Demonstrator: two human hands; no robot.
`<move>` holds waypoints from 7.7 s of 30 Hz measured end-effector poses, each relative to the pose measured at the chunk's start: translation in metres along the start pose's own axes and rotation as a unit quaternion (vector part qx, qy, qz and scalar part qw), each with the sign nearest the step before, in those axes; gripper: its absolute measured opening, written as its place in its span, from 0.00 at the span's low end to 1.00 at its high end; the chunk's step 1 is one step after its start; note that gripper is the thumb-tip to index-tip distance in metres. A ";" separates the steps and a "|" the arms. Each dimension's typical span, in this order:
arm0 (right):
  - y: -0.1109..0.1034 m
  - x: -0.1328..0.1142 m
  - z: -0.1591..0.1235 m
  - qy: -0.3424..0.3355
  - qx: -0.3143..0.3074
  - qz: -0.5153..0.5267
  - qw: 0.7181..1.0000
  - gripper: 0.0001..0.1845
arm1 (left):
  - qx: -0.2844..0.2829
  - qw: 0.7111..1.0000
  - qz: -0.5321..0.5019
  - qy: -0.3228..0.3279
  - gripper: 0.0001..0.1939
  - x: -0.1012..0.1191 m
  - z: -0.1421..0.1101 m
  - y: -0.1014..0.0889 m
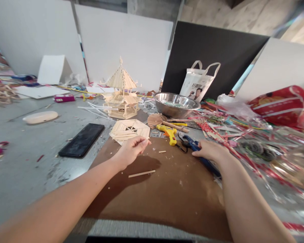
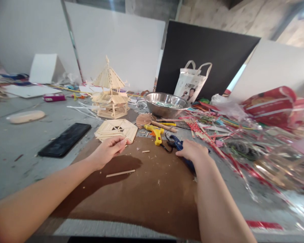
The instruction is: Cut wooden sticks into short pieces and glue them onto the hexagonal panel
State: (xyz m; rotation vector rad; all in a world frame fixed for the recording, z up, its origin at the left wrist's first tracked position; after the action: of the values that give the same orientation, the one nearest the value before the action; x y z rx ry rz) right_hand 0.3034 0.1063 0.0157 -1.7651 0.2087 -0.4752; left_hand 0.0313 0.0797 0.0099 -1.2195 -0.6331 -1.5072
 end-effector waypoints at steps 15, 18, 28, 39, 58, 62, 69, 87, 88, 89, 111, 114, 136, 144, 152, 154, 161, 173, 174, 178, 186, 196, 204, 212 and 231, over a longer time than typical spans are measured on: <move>-0.034 0.014 -0.007 0.105 0.193 0.169 0.961 0.23 | 0.046 0.995 0.085 0.028 0.16 0.008 -0.001 -0.013; -0.061 0.001 -0.033 0.019 0.342 0.269 0.900 0.20 | 0.052 0.992 0.116 0.026 0.15 0.008 0.000 -0.015; -0.055 -0.072 -0.098 -0.305 -0.026 0.645 0.700 0.13 | 0.130 0.971 0.178 0.089 0.18 0.017 -0.002 -0.025; -0.029 -0.102 -0.108 -0.326 -0.250 0.738 0.536 0.11 | -0.040 0.954 0.277 0.105 0.15 0.027 -0.003 0.000; -0.044 -0.087 -0.115 -0.345 0.091 0.560 0.747 0.15 | -0.022 0.982 0.158 0.103 0.15 0.029 -0.006 0.005; -0.049 -0.092 -0.121 -0.361 0.238 0.374 0.820 0.23 | -0.033 0.971 0.189 0.143 0.13 0.031 -0.006 0.003; -0.043 -0.104 -0.128 -0.365 0.267 0.280 0.847 0.23 | -0.068 0.966 0.180 0.170 0.12 0.030 -0.007 0.011; -0.040 -0.105 -0.125 -0.352 0.284 0.234 0.861 0.20 | -0.062 0.955 0.189 0.219 0.11 0.039 -0.009 0.011; -0.041 -0.105 -0.125 -0.351 0.283 0.236 0.861 0.20 | -0.062 0.955 0.192 0.218 0.11 0.040 -0.010 0.011; -0.041 -0.104 -0.125 -0.350 0.283 0.237 0.861 0.20 | -0.063 0.954 0.195 0.217 0.10 0.040 -0.010 0.011; -0.039 -0.105 -0.123 -0.337 0.277 0.211 0.875 0.21 | -0.062 0.950 0.216 0.215 0.11 0.038 -0.008 0.011; -0.039 -0.104 -0.123 -0.331 0.276 0.209 0.878 0.21 | -0.060 0.949 0.224 0.214 0.11 0.038 -0.008 0.010; -0.036 -0.106 -0.121 -0.316 0.255 0.194 0.893 0.20 | -0.068 0.954 0.215 0.196 0.11 0.034 -0.008 0.010; -0.034 -0.106 -0.120 -0.321 0.240 0.196 0.895 0.22 | -0.073 0.954 0.214 0.198 0.11 0.032 -0.008 0.011; -0.034 -0.106 -0.120 -0.318 0.229 0.197 0.899 0.21 | -0.083 0.954 0.213 0.193 0.11 0.032 -0.007 0.012; -0.034 -0.106 -0.120 -0.310 0.228 0.191 0.903 0.21 | -0.084 0.956 0.211 0.187 0.11 0.031 -0.007 0.012; -0.035 -0.106 -0.119 -0.300 0.220 0.162 0.914 0.15 | -0.083 0.958 0.214 0.173 0.11 0.028 -0.006 0.012; -0.027 -0.102 -0.109 -0.234 0.221 0.136 0.937 0.12 | -0.083 0.965 0.212 0.132 0.16 0.026 -0.005 0.012; -0.029 -0.100 -0.107 -0.223 0.229 0.139 0.937 0.13 | -0.083 0.967 0.204 0.125 0.16 0.024 -0.005 0.012; -0.041 -0.081 -0.093 -0.164 0.277 0.165 0.932 0.19 | -0.072 0.974 0.191 0.096 0.16 0.020 -0.004 0.010; -0.040 -0.019 -0.025 0.036 0.258 0.172 0.950 0.32 | -0.158 0.901 0.397 0.071 0.13 0.013 -0.008 0.020; -0.001 0.011 0.018 0.136 0.175 0.137 0.965 0.39 | -0.293 0.836 0.450 0.115 0.11 0.018 -0.029 0.051; 0.014 0.011 0.028 0.133 0.146 0.119 0.973 0.40 | -0.311 0.814 0.476 0.121 0.10 0.018 -0.032 0.054; -0.035 -0.044 -0.029 -0.123 0.312 0.169 0.927 0.17 | -0.167 0.805 0.568 0.045 0.11 0.008 -0.012 0.008; -0.014 -0.107 -0.065 -0.187 0.196 0.173 0.947 0.16 | -0.158 0.777 0.609 -0.041 0.09 -0.016 -0.007 -0.016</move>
State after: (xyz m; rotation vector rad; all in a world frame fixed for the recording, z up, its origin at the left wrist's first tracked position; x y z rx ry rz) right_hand 0.1785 0.0938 0.0188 -1.3562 0.1383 0.0755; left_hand 0.0124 0.0847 -0.0040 -1.4822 0.4080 -0.4268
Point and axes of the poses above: each hand's wrist, its own z-axis towards the middle knuckle, its own y-axis out of the palm, x = y × z, the point moved 8 cm from there along z, towards the middle knuckle, and after that the axes turned 11 degrees about y, right-handed, at the moved point
